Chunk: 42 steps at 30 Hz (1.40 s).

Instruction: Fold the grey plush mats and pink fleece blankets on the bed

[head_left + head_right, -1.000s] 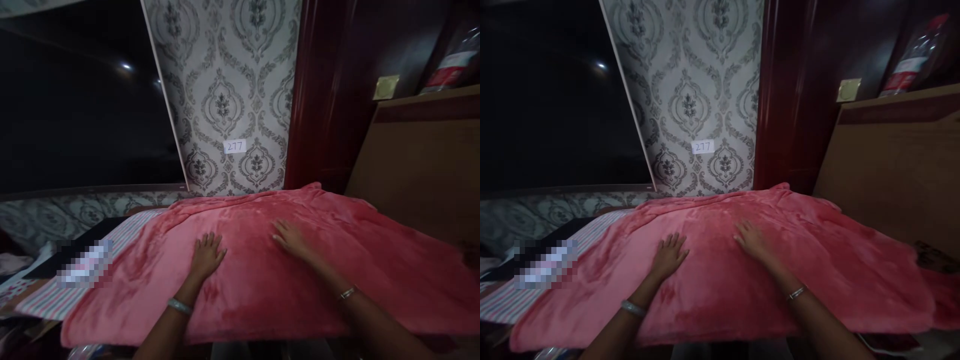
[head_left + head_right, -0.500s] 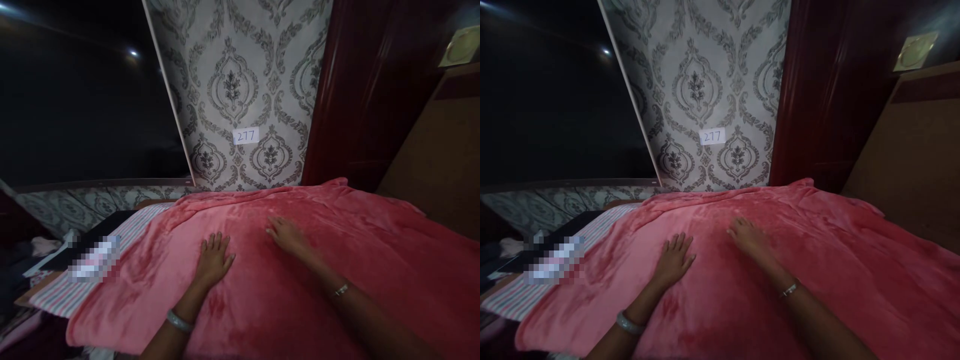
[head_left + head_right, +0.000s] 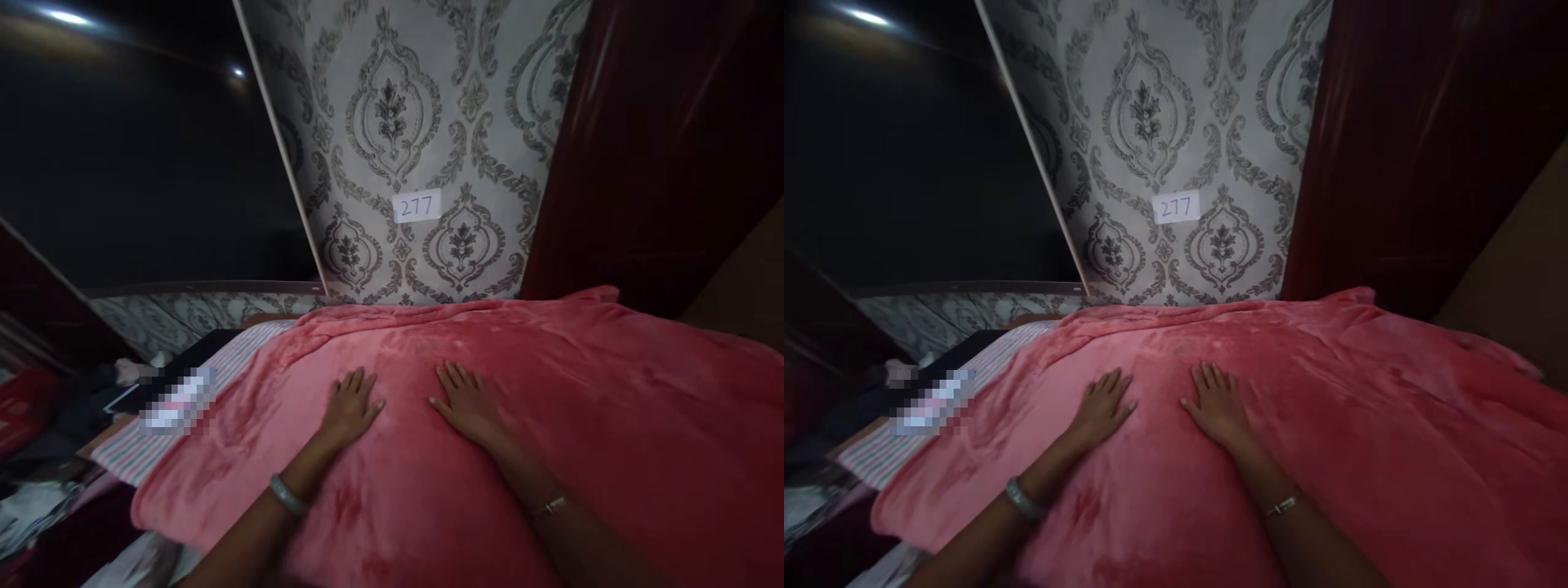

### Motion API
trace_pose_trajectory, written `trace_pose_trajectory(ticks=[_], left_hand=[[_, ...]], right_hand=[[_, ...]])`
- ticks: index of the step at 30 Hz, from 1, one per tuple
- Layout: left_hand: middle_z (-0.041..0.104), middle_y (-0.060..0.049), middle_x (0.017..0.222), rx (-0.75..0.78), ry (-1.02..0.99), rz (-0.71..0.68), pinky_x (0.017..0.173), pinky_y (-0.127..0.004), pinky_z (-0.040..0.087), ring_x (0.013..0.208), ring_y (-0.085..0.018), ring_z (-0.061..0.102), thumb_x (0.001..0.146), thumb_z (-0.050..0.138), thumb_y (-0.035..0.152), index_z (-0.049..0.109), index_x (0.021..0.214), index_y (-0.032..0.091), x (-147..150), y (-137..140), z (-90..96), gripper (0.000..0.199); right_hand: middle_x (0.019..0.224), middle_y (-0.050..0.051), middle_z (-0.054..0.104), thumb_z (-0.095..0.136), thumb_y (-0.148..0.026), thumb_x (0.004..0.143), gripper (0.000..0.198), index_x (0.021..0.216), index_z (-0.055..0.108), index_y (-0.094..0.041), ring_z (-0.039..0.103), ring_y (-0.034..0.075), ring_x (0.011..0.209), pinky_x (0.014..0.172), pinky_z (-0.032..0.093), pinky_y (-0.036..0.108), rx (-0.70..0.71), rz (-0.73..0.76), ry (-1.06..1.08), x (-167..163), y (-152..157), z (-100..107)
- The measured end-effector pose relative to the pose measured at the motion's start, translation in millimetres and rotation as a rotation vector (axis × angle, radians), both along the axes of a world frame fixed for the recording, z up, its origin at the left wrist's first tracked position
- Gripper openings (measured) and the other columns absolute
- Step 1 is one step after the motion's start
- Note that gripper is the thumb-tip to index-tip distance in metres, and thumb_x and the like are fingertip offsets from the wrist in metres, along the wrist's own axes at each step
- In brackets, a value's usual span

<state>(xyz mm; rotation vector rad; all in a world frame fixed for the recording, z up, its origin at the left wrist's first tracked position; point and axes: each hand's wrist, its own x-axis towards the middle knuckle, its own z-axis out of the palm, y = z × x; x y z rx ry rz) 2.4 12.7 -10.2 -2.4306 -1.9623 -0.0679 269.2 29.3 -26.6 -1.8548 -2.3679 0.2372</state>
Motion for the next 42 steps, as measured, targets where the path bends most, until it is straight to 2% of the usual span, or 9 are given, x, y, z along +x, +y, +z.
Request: trace_pose_trajectory(ticks=[5,11,16,20,23,25,29,36,42], left_hand=[[0.027,-0.012,0.167,-0.081,0.011,0.043,0.119,-0.062,0.021,0.154,-0.033,0.023,0.100,0.037,0.051,0.037,0.156,0.026,-13.3,47.0,12.2,0.062],[0.041,-0.014,0.161,0.035,0.000,0.216,0.118,-0.056,0.028,0.149,-0.032,0.035,0.099,0.042,0.041,0.048,0.149,0.021,-66.5,93.3,17.3,0.054],[0.069,-0.010,0.130,0.190,-0.041,0.249,0.110,-0.040,0.039,0.124,-0.025,0.058,0.094,0.049,0.026,0.072,0.118,0.020,-96.9,121.3,36.1,0.034],[0.069,-0.018,0.125,0.351,-0.084,0.455,0.100,-0.040,0.043,0.122,-0.029,0.059,0.096,0.039,0.020,0.068,0.124,0.013,-131.6,146.3,57.7,0.041],[0.074,-0.017,0.101,0.330,-0.121,0.535,0.083,-0.034,0.048,0.103,-0.029,0.067,0.093,0.050,0.027,0.073,0.109,0.013,-159.8,159.8,68.5,0.030],[0.074,-0.012,0.087,0.307,-0.144,0.503,0.076,-0.031,0.047,0.090,-0.026,0.069,0.089,0.057,0.026,0.074,0.094,0.015,-168.8,162.8,72.9,0.020],[0.072,-0.013,0.104,0.401,-0.173,0.349,0.085,-0.032,0.046,0.099,-0.023,0.064,0.093,0.046,0.018,0.071,0.100,0.015,-154.3,145.9,71.8,0.027],[0.071,-0.010,0.104,0.213,-0.181,-0.132,0.087,-0.035,0.049,0.093,-0.022,0.064,0.090,0.047,0.018,0.069,0.098,0.021,-108.3,74.3,30.4,0.024],[0.075,-0.004,0.096,-0.031,-0.363,0.105,0.077,-0.029,0.051,0.086,-0.020,0.066,0.087,0.058,0.032,0.072,0.089,0.021,-130.2,99.4,48.8,0.017]], right_hand=[[0.166,0.012,0.021,0.037,-0.052,0.099,0.070,0.159,0.031,-0.015,0.018,0.032,0.153,0.122,0.017,0.055,0.035,-0.004,-0.006,-0.4,2.4,-14.1],[0.165,0.013,0.024,0.037,-0.052,0.098,0.070,0.158,0.036,-0.015,0.022,0.033,0.152,0.121,0.021,0.056,0.096,0.004,-0.029,0.3,8.8,-33.1],[0.163,0.012,0.030,0.038,-0.054,0.095,0.071,0.156,0.040,-0.017,0.026,0.033,0.151,0.121,0.022,0.058,0.133,0.000,-0.017,1.4,12.1,-43.4],[0.163,0.011,0.030,0.037,-0.056,0.094,0.073,0.155,0.041,-0.016,0.027,0.032,0.151,0.121,0.025,0.057,0.125,-0.008,-0.026,3.1,12.7,-44.8],[0.162,0.010,0.034,0.037,-0.057,0.094,0.072,0.154,0.043,-0.019,0.031,0.033,0.149,0.119,0.028,0.057,0.123,-0.009,-0.014,4.9,12.6,-42.6],[0.160,0.011,0.037,0.037,-0.057,0.093,0.072,0.153,0.045,-0.019,0.034,0.034,0.147,0.119,0.029,0.058,0.126,-0.004,-0.007,6.1,13.0,-41.4],[0.160,0.010,0.036,0.036,-0.059,0.092,0.074,0.153,0.046,-0.018,0.034,0.034,0.147,0.118,0.030,0.059,0.104,-0.007,-0.007,7.8,14.6,-44.0],[0.158,0.011,0.039,0.039,-0.058,0.090,0.073,0.152,0.048,-0.019,0.036,0.035,0.146,0.118,0.031,0.060,0.105,-0.004,0.009,12.1,16.5,-48.9],[0.157,0.012,0.041,0.041,-0.057,0.090,0.073,0.151,0.049,-0.017,0.040,0.037,0.144,0.116,0.033,0.061,0.127,0.014,0.027,14.5,17.2,-48.3]])
